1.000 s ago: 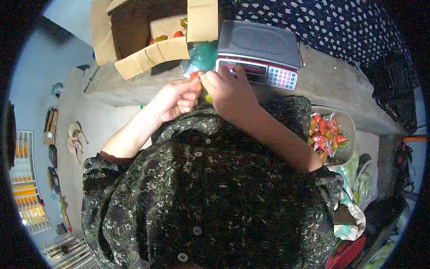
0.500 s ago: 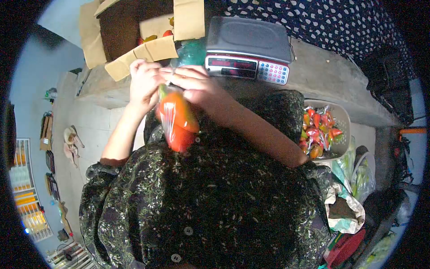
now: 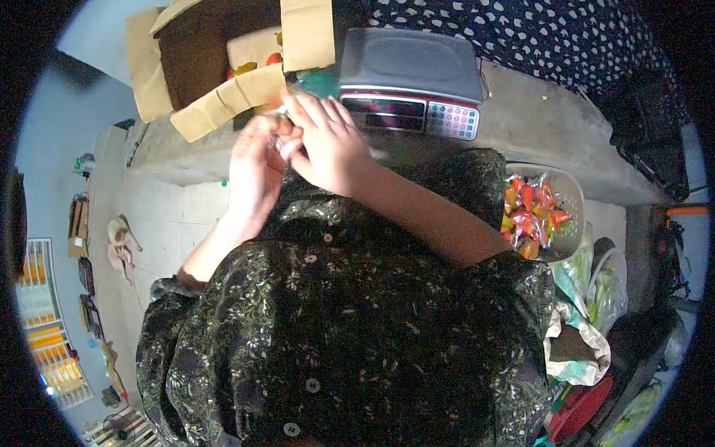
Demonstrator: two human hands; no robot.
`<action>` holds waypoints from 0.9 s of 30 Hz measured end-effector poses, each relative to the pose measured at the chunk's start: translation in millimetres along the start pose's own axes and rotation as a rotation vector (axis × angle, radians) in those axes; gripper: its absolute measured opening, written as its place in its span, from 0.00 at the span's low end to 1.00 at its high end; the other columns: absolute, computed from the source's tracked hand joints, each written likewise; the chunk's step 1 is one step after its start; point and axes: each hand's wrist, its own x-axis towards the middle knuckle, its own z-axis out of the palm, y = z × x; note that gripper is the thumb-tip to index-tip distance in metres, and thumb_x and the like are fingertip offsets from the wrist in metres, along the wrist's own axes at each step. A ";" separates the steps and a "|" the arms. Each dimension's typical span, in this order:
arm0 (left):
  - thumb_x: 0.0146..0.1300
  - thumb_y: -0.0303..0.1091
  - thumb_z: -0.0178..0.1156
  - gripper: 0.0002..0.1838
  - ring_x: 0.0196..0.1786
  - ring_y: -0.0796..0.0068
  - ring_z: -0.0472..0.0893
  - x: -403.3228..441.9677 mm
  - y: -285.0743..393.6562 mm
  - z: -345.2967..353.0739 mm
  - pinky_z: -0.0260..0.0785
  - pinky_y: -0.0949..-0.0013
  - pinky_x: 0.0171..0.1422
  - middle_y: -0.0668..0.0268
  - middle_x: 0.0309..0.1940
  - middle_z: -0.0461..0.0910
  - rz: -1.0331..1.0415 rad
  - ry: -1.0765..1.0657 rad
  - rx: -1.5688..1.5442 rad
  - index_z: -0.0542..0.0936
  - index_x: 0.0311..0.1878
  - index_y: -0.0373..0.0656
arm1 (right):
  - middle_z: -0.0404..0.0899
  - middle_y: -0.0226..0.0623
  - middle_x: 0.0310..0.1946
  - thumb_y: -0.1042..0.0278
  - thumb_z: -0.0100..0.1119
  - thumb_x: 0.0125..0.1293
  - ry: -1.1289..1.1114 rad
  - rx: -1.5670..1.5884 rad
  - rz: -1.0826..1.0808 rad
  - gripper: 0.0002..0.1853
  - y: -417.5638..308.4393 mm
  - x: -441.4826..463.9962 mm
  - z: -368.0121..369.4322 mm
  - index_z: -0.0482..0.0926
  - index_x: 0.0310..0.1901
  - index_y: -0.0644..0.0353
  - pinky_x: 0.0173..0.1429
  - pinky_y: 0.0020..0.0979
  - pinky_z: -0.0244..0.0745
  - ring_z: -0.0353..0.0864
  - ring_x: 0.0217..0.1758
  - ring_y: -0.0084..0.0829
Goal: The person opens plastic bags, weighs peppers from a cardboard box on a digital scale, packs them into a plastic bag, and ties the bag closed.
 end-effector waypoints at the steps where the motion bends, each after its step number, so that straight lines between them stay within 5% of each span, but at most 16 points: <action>1: 0.72 0.33 0.43 0.09 0.37 0.78 0.73 -2.8 -0.2 1.6 0.72 0.72 0.46 0.66 0.33 0.73 0.243 -0.002 0.157 0.70 0.38 0.38 | 0.64 0.50 0.60 0.65 0.62 0.44 0.059 0.067 -0.004 0.42 -3.7 6.8 -4.2 0.59 0.64 0.70 0.67 0.41 0.57 0.64 0.63 0.46; 2: 0.72 0.32 0.42 0.10 0.40 0.76 0.75 -3.4 -3.4 -1.0 0.69 0.71 0.52 0.65 0.35 0.74 0.603 -0.011 0.483 0.72 0.44 0.37 | 0.55 0.53 0.67 0.69 0.59 0.46 0.040 0.235 -0.046 0.44 -5.6 11.6 -7.9 0.54 0.67 0.69 0.74 0.41 0.48 0.53 0.71 0.49; 5: 0.71 0.31 0.44 0.11 0.41 0.75 0.75 8.8 -12.7 -36.1 0.67 0.73 0.54 0.64 0.38 0.76 0.837 -0.152 0.751 0.72 0.50 0.38 | 0.56 0.48 0.68 0.65 0.62 0.50 -0.054 0.791 0.033 0.43 -11.1 10.7 -10.1 0.55 0.67 0.67 0.73 0.38 0.48 0.54 0.72 0.40; 7: 0.62 0.29 0.54 0.09 0.44 0.71 0.77 21.6 -3.2 -45.5 0.63 0.64 0.59 0.66 0.36 0.78 0.821 -0.084 1.119 0.78 0.45 0.44 | 0.64 0.45 0.63 0.64 0.54 0.61 -0.163 1.083 0.165 0.29 -6.2 12.7 -17.1 0.63 0.64 0.63 0.72 0.36 0.53 0.62 0.68 0.38; 8: 0.57 0.28 0.58 0.09 0.44 0.70 0.77 23.6 10.6 -43.8 0.59 0.58 0.62 0.66 0.35 0.78 1.063 -0.131 1.161 0.79 0.42 0.46 | 0.69 0.44 0.61 0.63 0.50 0.66 -0.205 1.221 0.245 0.23 -3.7 13.7 -20.6 0.67 0.62 0.61 0.71 0.35 0.55 0.66 0.66 0.37; 9: 0.51 0.27 0.63 0.10 0.43 0.69 0.78 24.1 24.3 -37.0 0.55 0.53 0.65 0.67 0.33 0.79 1.309 -0.180 1.194 0.81 0.38 0.48 | 0.72 0.44 0.57 0.64 0.48 0.67 -0.195 1.079 0.067 0.20 7.3 10.9 -23.9 0.70 0.59 0.61 0.69 0.34 0.59 0.69 0.63 0.38; 11: 0.46 0.30 0.65 0.11 0.42 0.68 0.77 28.5 20.3 -46.9 0.52 0.51 0.62 0.69 0.32 0.77 1.220 -0.301 1.289 0.80 0.36 0.48 | 0.76 0.44 0.53 0.64 0.50 0.67 -0.187 0.834 -0.024 0.17 9.6 4.9 -25.8 0.75 0.55 0.61 0.66 0.33 0.64 0.73 0.60 0.38; 13: 0.46 0.30 0.65 0.10 0.42 0.69 0.76 32.8 22.7 -52.1 0.53 0.53 0.59 0.70 0.31 0.77 1.120 -0.355 1.392 0.79 0.34 0.47 | 0.77 0.43 0.52 0.63 0.54 0.64 -0.193 0.635 0.139 0.17 -5.8 0.3 -28.3 0.77 0.51 0.61 0.63 0.33 0.67 0.75 0.58 0.37; 17: 0.51 0.32 0.63 0.06 0.40 0.67 0.77 27.1 36.5 -44.8 0.61 0.63 0.49 0.66 0.30 0.76 1.017 -0.449 1.520 0.77 0.31 0.45 | 0.80 0.37 0.46 0.65 0.60 0.57 -0.093 0.259 0.078 0.14 -3.3 -5.0 -22.0 0.80 0.44 0.59 0.53 0.35 0.74 0.78 0.49 0.39; 20: 0.57 0.35 0.59 0.06 0.36 0.62 0.78 25.7 30.7 -35.6 0.64 0.66 0.40 0.61 0.29 0.77 0.684 -0.525 1.525 0.77 0.33 0.43 | 0.79 0.33 0.38 0.65 0.61 0.52 -0.140 -0.032 -0.015 0.10 6.8 -2.8 -20.4 0.80 0.36 0.58 0.44 0.36 0.75 0.77 0.39 0.38; 21: 0.62 0.36 0.55 0.08 0.34 0.56 0.77 27.2 22.3 -35.5 0.64 0.63 0.35 0.56 0.27 0.76 0.646 -0.531 1.398 0.77 0.33 0.41 | 0.79 0.33 0.37 0.66 0.63 0.50 -0.125 -0.071 -0.047 0.11 12.7 -6.3 -12.9 0.79 0.36 0.58 0.42 0.35 0.74 0.77 0.37 0.37; 27: 0.69 0.40 0.50 0.16 0.21 0.79 0.67 41.1 -4.1 -45.0 0.57 0.71 0.26 0.74 0.19 0.70 -0.115 -0.569 0.696 0.76 0.31 0.38 | 0.76 0.32 0.30 0.66 0.65 0.47 -0.147 -0.122 -0.048 0.10 17.4 -11.1 -3.9 0.77 0.32 0.57 0.38 0.36 0.73 0.76 0.34 0.36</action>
